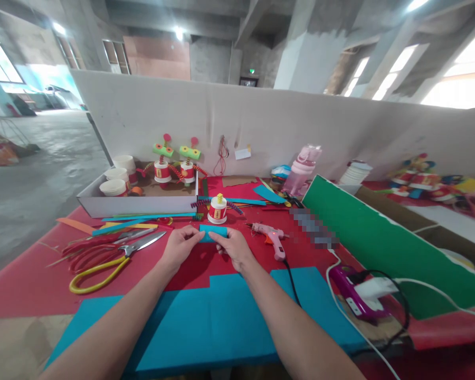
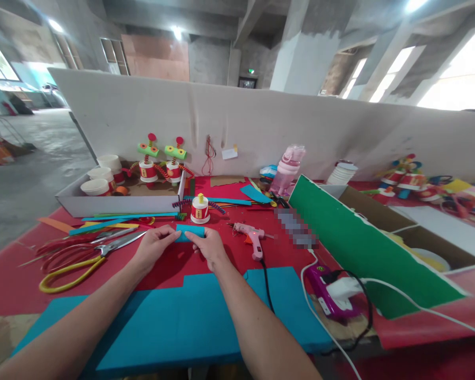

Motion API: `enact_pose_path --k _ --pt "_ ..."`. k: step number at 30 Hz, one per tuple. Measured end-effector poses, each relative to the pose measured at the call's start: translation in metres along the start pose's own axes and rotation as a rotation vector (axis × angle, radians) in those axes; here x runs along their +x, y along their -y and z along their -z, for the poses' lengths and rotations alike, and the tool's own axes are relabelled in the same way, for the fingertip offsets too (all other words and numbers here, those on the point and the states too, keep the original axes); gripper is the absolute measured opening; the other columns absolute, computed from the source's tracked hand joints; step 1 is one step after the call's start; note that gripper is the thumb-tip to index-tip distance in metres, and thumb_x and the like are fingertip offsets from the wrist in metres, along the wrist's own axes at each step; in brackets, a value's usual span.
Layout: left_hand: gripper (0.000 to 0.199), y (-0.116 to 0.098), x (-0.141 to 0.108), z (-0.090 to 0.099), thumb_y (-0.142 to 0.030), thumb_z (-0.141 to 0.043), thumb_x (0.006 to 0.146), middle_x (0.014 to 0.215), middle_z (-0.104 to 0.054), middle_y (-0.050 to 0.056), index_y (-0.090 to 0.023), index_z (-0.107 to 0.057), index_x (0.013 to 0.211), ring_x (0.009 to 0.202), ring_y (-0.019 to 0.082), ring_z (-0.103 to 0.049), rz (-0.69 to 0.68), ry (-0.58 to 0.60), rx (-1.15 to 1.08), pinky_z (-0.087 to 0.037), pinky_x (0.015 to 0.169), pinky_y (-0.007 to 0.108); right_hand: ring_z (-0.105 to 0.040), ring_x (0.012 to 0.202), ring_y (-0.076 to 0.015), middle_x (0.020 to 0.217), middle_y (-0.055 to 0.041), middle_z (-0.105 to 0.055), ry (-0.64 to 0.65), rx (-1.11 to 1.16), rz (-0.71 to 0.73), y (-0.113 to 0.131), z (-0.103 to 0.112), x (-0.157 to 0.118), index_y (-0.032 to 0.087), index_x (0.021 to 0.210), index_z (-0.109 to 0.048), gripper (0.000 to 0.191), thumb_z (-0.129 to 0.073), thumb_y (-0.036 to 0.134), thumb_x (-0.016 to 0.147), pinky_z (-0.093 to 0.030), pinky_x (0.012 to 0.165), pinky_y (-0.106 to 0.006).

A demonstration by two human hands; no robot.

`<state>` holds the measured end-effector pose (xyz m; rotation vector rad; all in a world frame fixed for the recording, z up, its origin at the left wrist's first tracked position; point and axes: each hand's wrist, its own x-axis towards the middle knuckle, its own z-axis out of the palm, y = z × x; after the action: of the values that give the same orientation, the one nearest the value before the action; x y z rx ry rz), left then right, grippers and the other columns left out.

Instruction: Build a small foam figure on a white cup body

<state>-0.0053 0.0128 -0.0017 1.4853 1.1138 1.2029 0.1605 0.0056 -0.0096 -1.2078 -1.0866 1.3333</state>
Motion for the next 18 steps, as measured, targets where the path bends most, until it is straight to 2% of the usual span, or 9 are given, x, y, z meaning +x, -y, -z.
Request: enact_pose_path --k 4,8,10,15,18 --pt "0.035 0.003 0.0015 0.0019 -0.049 -0.073 0.069 0.06 -0.058 0.0 -0.016 -0.066 0.061 0.059 0.012 -0.048 0.032 0.01 -0.019 -0.036 0.057 0.024 -0.051 0.045 -0.0082 0.051 0.0036 -0.058 0.066 -0.007 0.011 -0.0024 0.0046 0.0031 0.015 0.069 -0.062 0.036 -0.081 0.046 0.06 -0.042 0.048 -0.021" --pt "0.035 0.0011 0.0021 0.0039 -0.049 -0.075 0.068 0.059 -0.058 -0.001 -0.015 -0.066 0.06 0.058 0.012 -0.048 0.05 -0.007 -0.06 -0.037 0.058 0.024 -0.055 0.05 -0.0087 0.056 0.0027 -0.062 0.189 0.117 -0.032 0.003 0.0094 0.0019 0.016 0.073 -0.063 0.041 -0.085 0.044 0.054 -0.047 0.055 -0.022" --pt "0.035 -0.0005 0.0016 0.0034 -0.048 -0.074 0.068 0.059 -0.058 -0.001 -0.016 -0.065 0.06 0.059 0.012 -0.048 0.046 -0.012 -0.071 -0.037 0.059 0.024 -0.055 0.051 -0.0084 0.056 0.0028 -0.061 0.21 0.17 -0.054 0.0053 0.008 -0.0002 0.016 0.074 -0.063 0.043 -0.083 0.048 0.055 -0.046 0.055 -0.022" --pt "0.035 -0.0014 0.0002 0.0005 -0.048 -0.073 0.069 0.058 -0.056 -0.001 -0.016 -0.064 0.059 0.057 0.011 -0.046 0.016 -0.003 -0.041 -0.036 0.057 0.024 -0.046 0.043 -0.0069 0.049 0.0049 -0.055 0.037 0.023 0.007 -0.0001 -0.0002 -0.0009 0.016 0.068 -0.06 0.04 -0.079 0.051 0.062 -0.035 0.044 -0.02" --pt "0.035 0.0001 0.001 0.0011 -0.048 -0.073 0.069 0.059 -0.055 -0.001 -0.016 -0.065 0.059 0.058 0.011 -0.045 -0.001 0.001 -0.012 -0.035 0.057 0.024 -0.047 0.043 -0.0074 0.048 0.0046 -0.055 0.025 -0.015 0.023 -0.0042 0.0013 0.0016 0.017 0.065 -0.059 0.038 -0.08 0.048 0.061 -0.036 0.045 -0.02"
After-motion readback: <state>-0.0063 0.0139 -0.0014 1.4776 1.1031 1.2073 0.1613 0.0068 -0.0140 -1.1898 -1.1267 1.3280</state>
